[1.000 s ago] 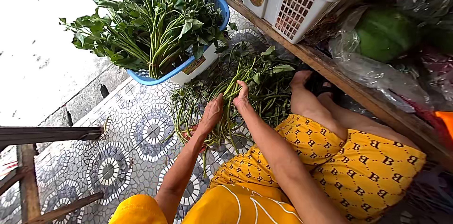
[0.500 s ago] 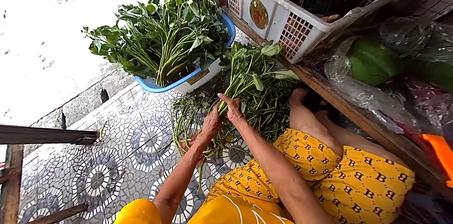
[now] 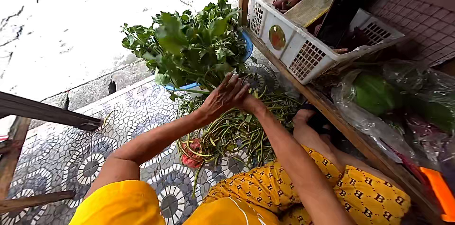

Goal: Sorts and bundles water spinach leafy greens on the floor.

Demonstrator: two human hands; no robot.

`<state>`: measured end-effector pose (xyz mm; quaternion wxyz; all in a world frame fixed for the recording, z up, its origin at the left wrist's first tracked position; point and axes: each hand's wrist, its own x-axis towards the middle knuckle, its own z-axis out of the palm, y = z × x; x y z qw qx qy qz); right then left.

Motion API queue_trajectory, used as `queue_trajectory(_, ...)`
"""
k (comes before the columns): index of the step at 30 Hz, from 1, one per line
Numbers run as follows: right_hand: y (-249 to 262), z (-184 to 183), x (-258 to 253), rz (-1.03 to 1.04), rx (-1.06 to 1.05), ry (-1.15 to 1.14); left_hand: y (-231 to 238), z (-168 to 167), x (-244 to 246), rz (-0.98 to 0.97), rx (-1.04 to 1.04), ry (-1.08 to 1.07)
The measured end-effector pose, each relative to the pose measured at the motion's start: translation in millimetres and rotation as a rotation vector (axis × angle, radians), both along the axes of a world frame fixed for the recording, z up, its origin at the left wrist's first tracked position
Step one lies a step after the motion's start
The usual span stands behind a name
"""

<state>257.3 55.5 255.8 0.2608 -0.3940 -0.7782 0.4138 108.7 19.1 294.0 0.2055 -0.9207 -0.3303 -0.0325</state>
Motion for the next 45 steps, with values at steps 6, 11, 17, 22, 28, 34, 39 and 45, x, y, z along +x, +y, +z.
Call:
queue_trajectory(6,37,-10,-15,0.289,0.162,-0.311,16,-20,-15,0.223,-0.121,-0.153)
queue_trajectory(11,-22,-24,-2,-0.209,0.532,-0.331,8,-45,-30,0.506,-0.495,-0.272)
queue_trajectory(17,-88,-60,-7,-0.372,-0.682,0.189,6,-81,-54,0.809,-0.886,-0.712)
queue_trajectory(22,-39,-64,-17,-0.605,-0.83,0.716,-4,-86,-13,0.694,-0.986,-0.739)
queue_trajectory(28,-1,-81,4,-0.823,-0.799,1.178,6,-106,13,0.51,-1.215,-0.578)
queue_trajectory(34,-10,-95,11,-0.491,-0.698,1.221,24,-115,14,0.35,-1.758,-1.038)
queue_trajectory(39,-2,-91,7,-0.929,-0.658,0.911,32,-124,23,0.453,-1.547,-0.868)
queue_trajectory(45,-3,-98,8,-1.114,-0.664,0.894,34,-125,40,0.43,-1.491,-0.6)
